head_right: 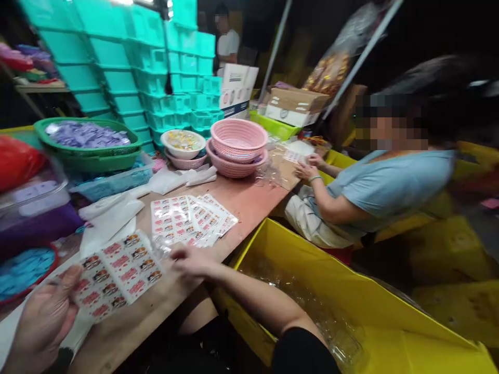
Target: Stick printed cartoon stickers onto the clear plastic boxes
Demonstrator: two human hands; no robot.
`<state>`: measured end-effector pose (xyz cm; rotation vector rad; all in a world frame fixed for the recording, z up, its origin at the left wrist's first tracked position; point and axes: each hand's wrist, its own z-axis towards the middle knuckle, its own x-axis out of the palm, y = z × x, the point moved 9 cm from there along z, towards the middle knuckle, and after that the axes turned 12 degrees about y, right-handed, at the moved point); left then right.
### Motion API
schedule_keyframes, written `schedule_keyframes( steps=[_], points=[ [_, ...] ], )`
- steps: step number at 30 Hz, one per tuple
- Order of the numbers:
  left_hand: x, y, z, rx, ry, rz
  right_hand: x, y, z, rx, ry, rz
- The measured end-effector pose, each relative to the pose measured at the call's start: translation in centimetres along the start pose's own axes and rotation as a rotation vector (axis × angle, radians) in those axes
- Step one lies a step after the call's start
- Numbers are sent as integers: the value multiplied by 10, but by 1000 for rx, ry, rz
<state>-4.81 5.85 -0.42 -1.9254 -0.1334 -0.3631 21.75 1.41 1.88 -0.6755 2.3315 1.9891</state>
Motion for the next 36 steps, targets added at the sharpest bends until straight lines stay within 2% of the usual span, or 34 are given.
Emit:
schedule_keyframes(
  steps=[2, 4, 6, 9, 11, 13, 15, 16, 18, 21, 23, 25, 28, 30, 32, 33, 34, 36],
  points=[
    [11, -8, -7, 74, 76, 38, -33, 6, -7, -7, -90, 13],
    [27, -9, -8, 109, 156, 90, -50, 21, -4, -100, -167, 47],
    [39, -4, -6, 92, 221, 111, -35, 39, 8, -176, -48, 104],
    [43, -3, -7, 99, 264, 175, 4, 51, 17, -116, 154, 275],
    [37, -20, -14, 211, 228, 322, 18, 51, 17, -59, 167, 378],
    [34, -49, -28, 406, 143, 547, 24, 51, 16, -42, 154, 405],
    [41, -74, -39, 543, 112, 778, 29, 48, 14, -25, 173, 375],
    [49, -78, -40, 538, 155, 869, 32, 47, 13, -17, 194, 354],
    [63, -70, -33, 404, 318, 938, 35, 46, 10, -18, 237, 301],
    [78, -47, -24, 175, 549, 816, 28, 51, 5, -71, 220, 148],
    [83, -39, -23, 130, 610, 733, 19, 60, 0, -142, 165, -31],
    [84, -33, -22, 101, 622, 706, 13, 74, -7, -251, 94, -242],
    [81, -13, -23, -75, 707, 679, 12, 104, -33, -558, -95, -624],
    [77, 7, -25, -232, 811, 612, 27, 122, -65, -864, -202, -890],
    [73, 27, -28, -368, 919, 507, 43, 125, -96, -1131, -232, -1043],
    [71, 35, -30, -412, 957, 461, 43, 124, -105, -1192, -250, -1024],
    [68, 41, -30, -432, 978, 431, 34, 123, -109, -1182, -296, -924],
    [63, 45, -28, -389, 965, 442, -7, 113, -94, -984, -418, -519]
  ],
)
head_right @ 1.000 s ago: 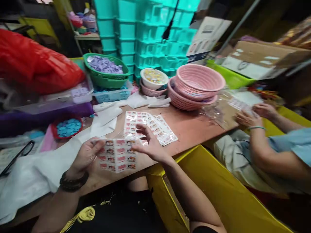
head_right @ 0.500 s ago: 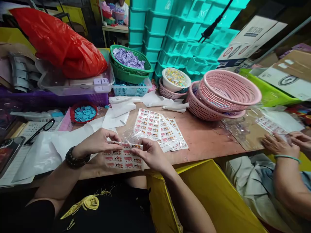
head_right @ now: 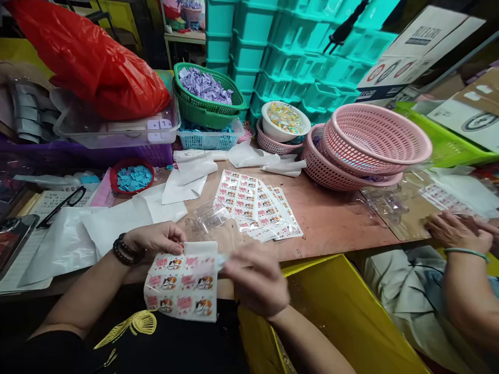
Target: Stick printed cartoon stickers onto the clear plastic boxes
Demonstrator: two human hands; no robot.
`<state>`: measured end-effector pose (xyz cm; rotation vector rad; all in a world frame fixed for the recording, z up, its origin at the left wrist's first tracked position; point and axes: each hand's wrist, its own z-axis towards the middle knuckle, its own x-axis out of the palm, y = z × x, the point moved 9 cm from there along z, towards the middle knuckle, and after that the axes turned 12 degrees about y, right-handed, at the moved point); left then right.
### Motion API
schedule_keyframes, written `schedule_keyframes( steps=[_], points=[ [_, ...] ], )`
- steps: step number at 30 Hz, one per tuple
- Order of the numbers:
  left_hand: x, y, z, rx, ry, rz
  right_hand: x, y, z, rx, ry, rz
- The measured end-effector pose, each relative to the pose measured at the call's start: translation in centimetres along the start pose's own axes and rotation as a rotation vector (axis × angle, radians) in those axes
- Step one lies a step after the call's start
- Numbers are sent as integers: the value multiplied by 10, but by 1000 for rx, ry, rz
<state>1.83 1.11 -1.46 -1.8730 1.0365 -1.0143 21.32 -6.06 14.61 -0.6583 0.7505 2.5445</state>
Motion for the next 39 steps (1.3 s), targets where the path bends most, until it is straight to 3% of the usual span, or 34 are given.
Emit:
schedule_keyframes(
  steps=[1, 3, 5, 8, 12, 17, 26, 39],
  points=[
    [-3, -1, -2, 26, -49, 58, -4, -30, -1, 220, -70, 174],
    [-8, -13, -7, 103, -171, 259, 13, -87, -8, 618, -69, 516],
    [-7, -31, -13, 216, -309, 512, 45, -121, -12, 892, 102, 727],
    [1, -51, -19, 360, -449, 750, 85, -140, -13, 1084, 430, 796],
    [0, -46, -13, 318, -566, 756, 116, -140, -8, 1099, 777, 766],
    [-1, -37, -15, 267, -756, 843, 130, -145, 2, 1040, 933, 731],
    [7, -42, -20, 400, -867, 1007, 131, -150, 2, 1025, 979, 670],
    [7, -40, -17, 353, -878, 1061, 135, -158, 3, 960, 1003, 600]
  ],
)
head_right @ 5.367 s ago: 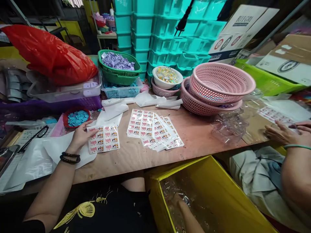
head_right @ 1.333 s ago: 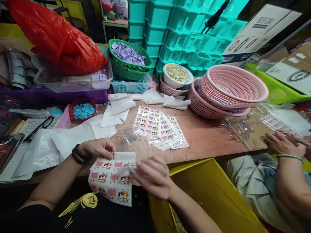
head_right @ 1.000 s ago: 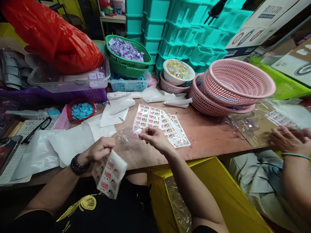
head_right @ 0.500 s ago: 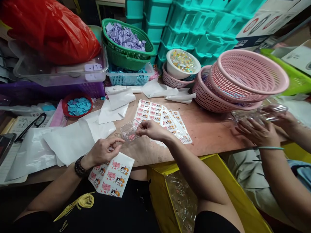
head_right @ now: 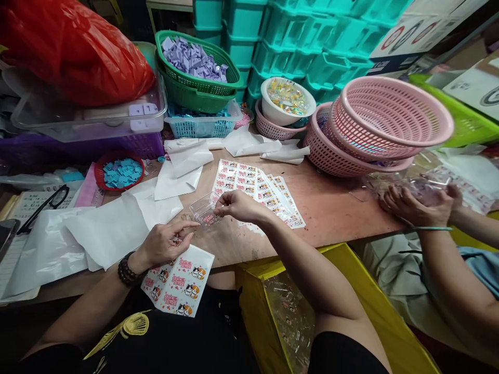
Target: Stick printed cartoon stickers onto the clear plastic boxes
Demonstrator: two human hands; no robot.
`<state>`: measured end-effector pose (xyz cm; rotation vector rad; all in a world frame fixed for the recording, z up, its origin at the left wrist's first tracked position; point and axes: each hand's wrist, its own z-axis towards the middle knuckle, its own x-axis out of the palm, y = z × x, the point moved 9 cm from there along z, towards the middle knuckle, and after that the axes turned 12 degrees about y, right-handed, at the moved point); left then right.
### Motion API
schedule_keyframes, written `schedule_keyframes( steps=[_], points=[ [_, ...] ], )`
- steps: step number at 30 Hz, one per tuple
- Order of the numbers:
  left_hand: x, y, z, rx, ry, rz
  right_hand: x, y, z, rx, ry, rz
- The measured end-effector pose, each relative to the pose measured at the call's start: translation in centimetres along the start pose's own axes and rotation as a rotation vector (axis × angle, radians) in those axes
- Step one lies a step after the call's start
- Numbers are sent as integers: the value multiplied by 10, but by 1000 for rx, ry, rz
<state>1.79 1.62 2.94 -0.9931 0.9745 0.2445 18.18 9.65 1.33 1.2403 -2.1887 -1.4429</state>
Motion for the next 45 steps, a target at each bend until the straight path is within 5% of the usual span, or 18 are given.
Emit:
schedule_keyframes(
  steps=[16, 21, 27, 32, 34, 37, 39, 45],
  points=[
    [24, -8, 9, 15, 225, 80, 0, 8, 0, 36, -7, -30],
    [28, -4, 8, 13, 207, 131, 3, 9, -1, 90, -54, -129],
    [28, -4, 8, 17, 183, 173, -11, 11, -17, 223, -321, -498],
    [22, -6, 10, 1, 162, 122, -37, 7, -61, 367, -680, -505],
    [15, -7, 9, -43, 129, 133, -17, 14, -69, 230, -636, -431],
    [-4, -12, 5, -107, -1, 98, 42, 31, -64, -77, -315, -362],
    [-18, -16, 0, -120, -66, 12, 71, 30, -62, -134, -146, -324],
    [-22, -10, -3, -202, 55, -362, 69, 44, -64, -273, -226, -306]
  ],
)
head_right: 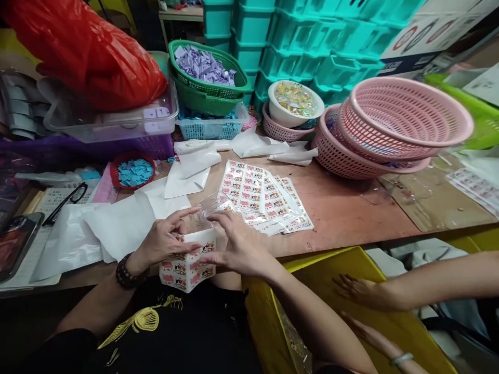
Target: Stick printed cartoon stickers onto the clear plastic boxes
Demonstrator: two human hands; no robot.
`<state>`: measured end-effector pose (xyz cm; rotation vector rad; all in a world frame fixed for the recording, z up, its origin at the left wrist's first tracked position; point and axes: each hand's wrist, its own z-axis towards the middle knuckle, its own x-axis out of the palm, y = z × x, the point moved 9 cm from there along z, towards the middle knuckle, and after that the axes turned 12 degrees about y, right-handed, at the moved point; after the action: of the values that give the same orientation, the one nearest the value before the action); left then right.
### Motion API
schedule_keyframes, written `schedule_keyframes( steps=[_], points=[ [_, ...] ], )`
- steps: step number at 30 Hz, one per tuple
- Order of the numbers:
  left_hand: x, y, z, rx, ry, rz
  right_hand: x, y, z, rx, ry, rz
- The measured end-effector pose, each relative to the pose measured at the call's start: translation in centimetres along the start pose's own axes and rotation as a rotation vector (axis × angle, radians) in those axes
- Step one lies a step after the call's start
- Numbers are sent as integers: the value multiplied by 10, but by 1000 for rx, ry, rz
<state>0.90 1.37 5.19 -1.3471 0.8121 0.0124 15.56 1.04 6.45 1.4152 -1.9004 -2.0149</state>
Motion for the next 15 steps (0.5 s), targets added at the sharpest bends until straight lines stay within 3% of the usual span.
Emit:
schedule_keyframes(
  steps=[2, 5, 8, 11, 13, 15],
  points=[
    [0, 1, -1, -7, 24, -72, 8, 6, 6, -1, 90, -2],
    [-4, 11, -4, -62, 31, -157, 19, -3, 10, 149, 226, 90],
    [0, 31, -8, -156, 102, -420, 10, -13, 9, 233, 215, 139],
    [9, 50, -11, -246, 116, -674, 7, -16, 5, 252, 285, 100],
    [14, 56, -11, -273, 105, -705, 5, -14, 5, 234, 266, 61],
    [19, 52, -8, -255, 130, -697, 1, -11, 8, 204, 165, 49]
  ],
)
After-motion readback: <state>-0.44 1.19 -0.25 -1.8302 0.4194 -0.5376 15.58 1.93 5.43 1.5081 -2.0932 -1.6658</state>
